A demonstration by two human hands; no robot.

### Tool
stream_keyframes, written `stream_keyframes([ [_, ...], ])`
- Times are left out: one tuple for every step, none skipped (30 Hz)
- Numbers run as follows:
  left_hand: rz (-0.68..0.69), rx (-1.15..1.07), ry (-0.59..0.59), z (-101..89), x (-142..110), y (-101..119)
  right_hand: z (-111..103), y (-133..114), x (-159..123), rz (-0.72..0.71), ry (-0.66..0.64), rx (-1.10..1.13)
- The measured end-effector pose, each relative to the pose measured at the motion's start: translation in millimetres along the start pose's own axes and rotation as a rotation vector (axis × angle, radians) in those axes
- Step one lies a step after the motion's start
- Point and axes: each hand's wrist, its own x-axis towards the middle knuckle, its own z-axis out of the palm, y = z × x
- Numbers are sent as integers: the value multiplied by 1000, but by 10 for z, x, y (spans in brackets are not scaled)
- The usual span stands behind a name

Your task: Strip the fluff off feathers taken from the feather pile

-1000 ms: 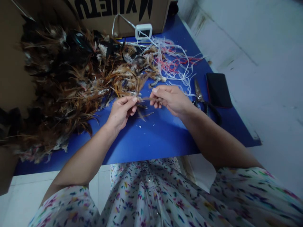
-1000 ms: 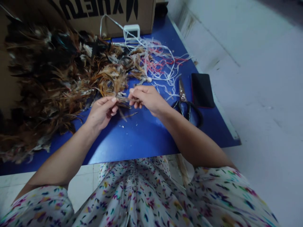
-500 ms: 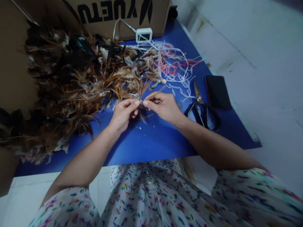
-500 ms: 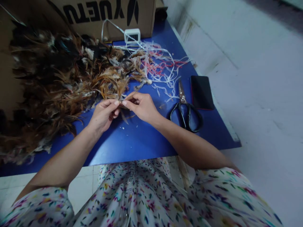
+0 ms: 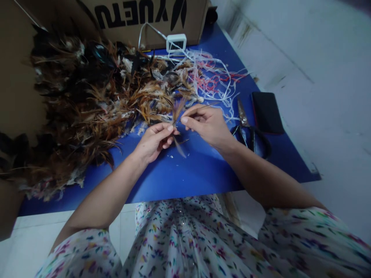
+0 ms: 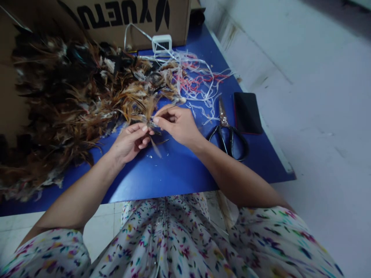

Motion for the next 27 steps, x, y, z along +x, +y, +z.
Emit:
stream_keyframes([
  [1,-6,-15,0,-5,0,-6,-3,4,-10,-12,8],
  [1,-12,-28,-2,-10,-1,-12,-8,6,-16,-23,10],
  [-4,-18,-41,-4,-14,-1,-18,-14,9,-17,-33,5],
  [-12,-25,-52,-7,-16,0,-23,-21,10,-15,-42,-3],
  [-23,-33,-64,-11,-18,1,-29,-31,10,-15,-48,-11],
  [-33,-41,-76,-14,-18,4,-33,-40,10,-17,-54,-18],
  [-43,-50,-90,-17,-17,7,-37,-48,9,-21,-61,-24],
  [-51,-59,-102,-20,-16,10,-40,-54,7,-28,-69,-27],
  [-57,-69,-114,-21,-14,14,-44,-56,7,-41,-78,-27],
  [-63,-78,-123,-23,-12,17,-48,-52,7,-55,-87,-28],
  [-70,-85,-129,-24,-10,20,-53,-41,9,-70,-98,-28],
  [-74,-91,-132,-24,-8,22,-59,-25,13,-89,-108,-28],
  [-75,-96,-132,-25,-8,23,-66,-3,19,-111,-119,-27],
  [-76,-100,-133,-26,-8,24,-74,22,26,-136,-130,-25],
  [-77,-104,-134,-27,-9,24,-82,49,34,-162,-141,-23],
  [-77,-107,-136,-28,-11,25,-90,74,42,-188,-149,-22],
  [-78,-110,-140,-28,-14,26,-98,95,49,-213,-154,-20],
  [-80,-112,-146,-28,-17,28,-104,111,54,-234,-157,-19],
  [-83,-113,-153,-27,-20,29,-109,122,57,-248,-158,-19],
  [-85,-113,-161,-25,-22,31,-112,128,58,-259,-158,-21],
  [-86,-112,-168,-23,-24,33,-114,129,57,-266,-159,-25],
  [-87,-110,-174,-20,-25,35,-115,128,55,-271,-159,-30],
  [-86,-108,-178,-18,-25,36,-116,125,51,-275,-160,-36],
  [-87,-107,-183,-17,-25,36,-115,122,48,-277,-160,-43],
  [-87,-106,-186,-16,-25,36,-114,119,45,-280,-159,-52],
  [-88,-105,-189,-17,-25,35,-112,116,43,-284,-156,-59],
  [-89,-106,-191,-19,-24,34,-111,113,41,-289,-153,-65],
])
